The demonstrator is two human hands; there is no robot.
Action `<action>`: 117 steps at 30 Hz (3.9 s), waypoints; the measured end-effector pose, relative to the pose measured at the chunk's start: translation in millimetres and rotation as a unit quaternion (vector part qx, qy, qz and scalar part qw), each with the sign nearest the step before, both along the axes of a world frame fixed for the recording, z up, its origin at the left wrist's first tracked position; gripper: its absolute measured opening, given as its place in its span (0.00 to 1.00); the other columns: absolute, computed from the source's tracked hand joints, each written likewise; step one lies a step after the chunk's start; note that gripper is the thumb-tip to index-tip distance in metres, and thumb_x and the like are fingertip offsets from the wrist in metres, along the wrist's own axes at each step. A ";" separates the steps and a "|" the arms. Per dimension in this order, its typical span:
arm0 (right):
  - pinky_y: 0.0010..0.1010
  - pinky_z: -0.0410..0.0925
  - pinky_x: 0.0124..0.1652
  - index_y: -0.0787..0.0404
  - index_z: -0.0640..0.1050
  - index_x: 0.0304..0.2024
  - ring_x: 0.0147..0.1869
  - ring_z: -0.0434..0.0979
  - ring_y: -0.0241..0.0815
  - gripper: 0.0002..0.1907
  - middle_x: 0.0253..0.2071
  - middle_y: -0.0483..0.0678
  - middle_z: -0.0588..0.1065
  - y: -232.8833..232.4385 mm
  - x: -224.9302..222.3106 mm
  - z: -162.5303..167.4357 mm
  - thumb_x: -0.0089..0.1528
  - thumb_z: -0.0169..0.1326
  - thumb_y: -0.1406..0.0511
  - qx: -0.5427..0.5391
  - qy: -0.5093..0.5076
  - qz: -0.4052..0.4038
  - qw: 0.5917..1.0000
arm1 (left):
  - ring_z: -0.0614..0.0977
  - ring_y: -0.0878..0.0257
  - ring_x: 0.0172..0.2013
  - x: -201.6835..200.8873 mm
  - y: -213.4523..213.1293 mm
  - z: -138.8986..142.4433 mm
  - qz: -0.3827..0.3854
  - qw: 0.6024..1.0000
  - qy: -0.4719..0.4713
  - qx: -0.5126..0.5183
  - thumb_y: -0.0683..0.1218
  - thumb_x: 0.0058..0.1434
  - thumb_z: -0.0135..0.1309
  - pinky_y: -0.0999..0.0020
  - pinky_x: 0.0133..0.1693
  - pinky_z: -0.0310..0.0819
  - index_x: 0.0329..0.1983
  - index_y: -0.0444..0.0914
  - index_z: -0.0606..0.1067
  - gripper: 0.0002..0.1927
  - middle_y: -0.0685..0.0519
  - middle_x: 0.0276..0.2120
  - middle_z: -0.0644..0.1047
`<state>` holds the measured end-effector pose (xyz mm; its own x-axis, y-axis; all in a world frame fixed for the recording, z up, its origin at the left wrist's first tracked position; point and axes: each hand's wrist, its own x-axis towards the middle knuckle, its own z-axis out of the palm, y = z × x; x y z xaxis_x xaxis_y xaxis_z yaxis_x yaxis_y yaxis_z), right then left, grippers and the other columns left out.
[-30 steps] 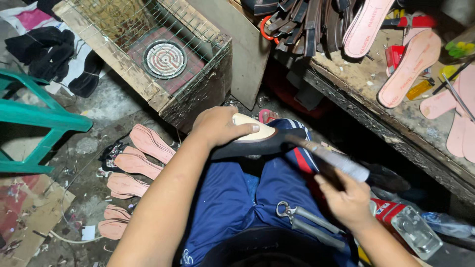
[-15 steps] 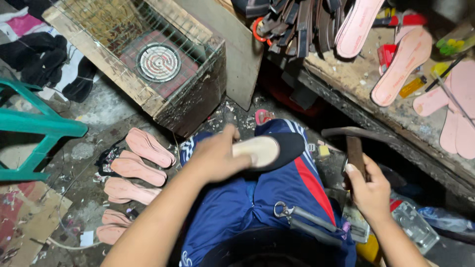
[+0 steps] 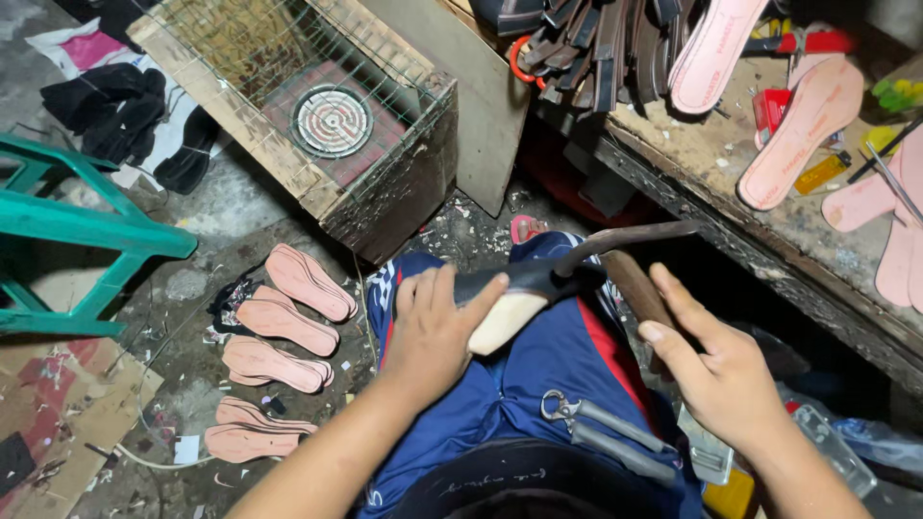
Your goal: The person sits on the floor of a shoemaking workshop and works a black shoe upper over a wooden last, hammering and pressing the edges to shape it. They then pull the wooden last out of the shoe, set the shaped shoe on the workbench, and pick up another insole to continue.
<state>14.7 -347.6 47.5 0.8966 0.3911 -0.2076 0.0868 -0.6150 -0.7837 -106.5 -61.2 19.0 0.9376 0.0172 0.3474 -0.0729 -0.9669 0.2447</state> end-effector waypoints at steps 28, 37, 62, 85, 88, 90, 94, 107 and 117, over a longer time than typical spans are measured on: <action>0.29 0.66 0.21 0.40 0.63 0.76 0.20 0.69 0.37 0.35 0.25 0.46 0.72 -21.6 -1.0 -56.7 0.64 0.47 0.59 0.236 0.367 -0.234 0.869 | 0.72 0.43 0.54 -9.2 -3.9 -13.9 0.017 1.000 -0.009 -0.012 0.40 0.45 0.59 0.49 0.55 0.60 0.66 0.50 0.71 0.40 0.36 0.53 0.71; 0.37 0.70 0.45 0.61 0.66 0.71 0.47 0.78 0.50 0.32 0.51 0.60 0.76 -9.5 -1.0 -39.5 0.64 0.56 0.66 0.063 -0.164 -0.027 0.984 | 0.73 0.44 0.45 19.1 6.7 9.9 0.051 0.980 0.168 -0.093 0.41 0.44 0.65 0.51 0.48 0.61 0.69 0.50 0.68 0.45 0.41 0.40 0.72; 0.33 0.72 0.45 0.64 0.79 0.56 0.43 0.81 0.50 0.21 0.42 0.56 0.79 4.9 8.1 -92.9 0.61 0.59 0.65 0.021 -0.200 0.072 0.977 | 0.81 0.66 0.41 89.4 67.8 -24.7 -0.019 0.820 0.386 -0.422 0.46 0.46 0.64 0.73 0.47 0.73 0.72 0.45 0.66 0.45 0.51 0.45 0.83; 0.33 0.71 0.48 0.60 0.78 0.59 0.45 0.82 0.48 0.22 0.45 0.56 0.80 -19.5 16.2 -61.8 0.62 0.61 0.63 -0.029 -0.278 0.030 0.960 | 0.80 0.71 0.39 84.3 68.6 -28.6 -0.055 0.804 0.411 -0.427 0.43 0.46 0.65 0.77 0.45 0.73 0.68 0.41 0.70 0.42 0.55 0.43 0.84; 0.31 0.71 0.44 0.59 0.75 0.65 0.40 0.81 0.46 0.28 0.42 0.55 0.80 -15.6 13.3 -50.3 0.61 0.60 0.63 -0.030 -0.242 0.007 0.970 | 0.79 0.71 0.38 80.9 67.4 -26.7 -0.059 0.803 0.393 -0.444 0.42 0.45 0.64 0.77 0.44 0.73 0.68 0.41 0.71 0.42 0.54 0.43 0.84; 0.31 0.71 0.46 0.60 0.75 0.64 0.42 0.81 0.45 0.26 0.44 0.55 0.79 -13.2 12.5 -46.7 0.63 0.59 0.63 -0.013 -0.261 0.019 0.965 | 0.80 0.71 0.38 78.1 68.1 -28.7 -0.050 0.804 0.395 -0.442 0.42 0.46 0.64 0.77 0.44 0.73 0.68 0.41 0.71 0.42 0.54 0.43 0.85; 0.31 0.72 0.46 0.61 0.76 0.60 0.43 0.83 0.46 0.25 0.46 0.56 0.80 -10.4 6.8 -53.4 0.61 0.59 0.63 -0.015 -0.222 0.034 0.974 | 0.80 0.70 0.38 77.5 72.0 -34.8 -0.052 0.804 0.392 -0.445 0.44 0.46 0.66 0.77 0.45 0.73 0.68 0.41 0.70 0.41 0.53 0.44 0.85; 0.35 0.71 0.51 0.68 0.74 0.61 0.53 0.82 0.51 0.27 0.53 0.63 0.78 -4.2 2.2 -85.4 0.61 0.60 0.63 0.040 -0.213 0.071 0.974 | 0.82 0.42 0.33 57.7 41.0 -5.5 0.100 0.981 0.107 -0.125 0.69 0.54 0.59 0.46 0.37 0.72 0.30 0.39 0.80 0.28 0.43 0.28 0.81; 0.32 0.72 0.43 0.63 0.79 0.53 0.41 0.81 0.47 0.18 0.41 0.54 0.78 39.8 -11.5 -51.8 0.61 0.61 0.65 0.078 -0.284 0.165 0.941 | 0.83 0.43 0.35 83.3 67.7 -12.6 0.108 0.968 0.164 -0.154 0.74 0.55 0.51 0.48 0.38 0.75 0.34 0.39 0.82 0.34 0.42 0.27 0.81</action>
<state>3.2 -307.8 -4.2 0.6696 0.6544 0.3511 0.6854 -0.3626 -0.6314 -23.3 6.6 6.3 0.9594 0.2812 -0.0222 0.2543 -0.8280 0.4998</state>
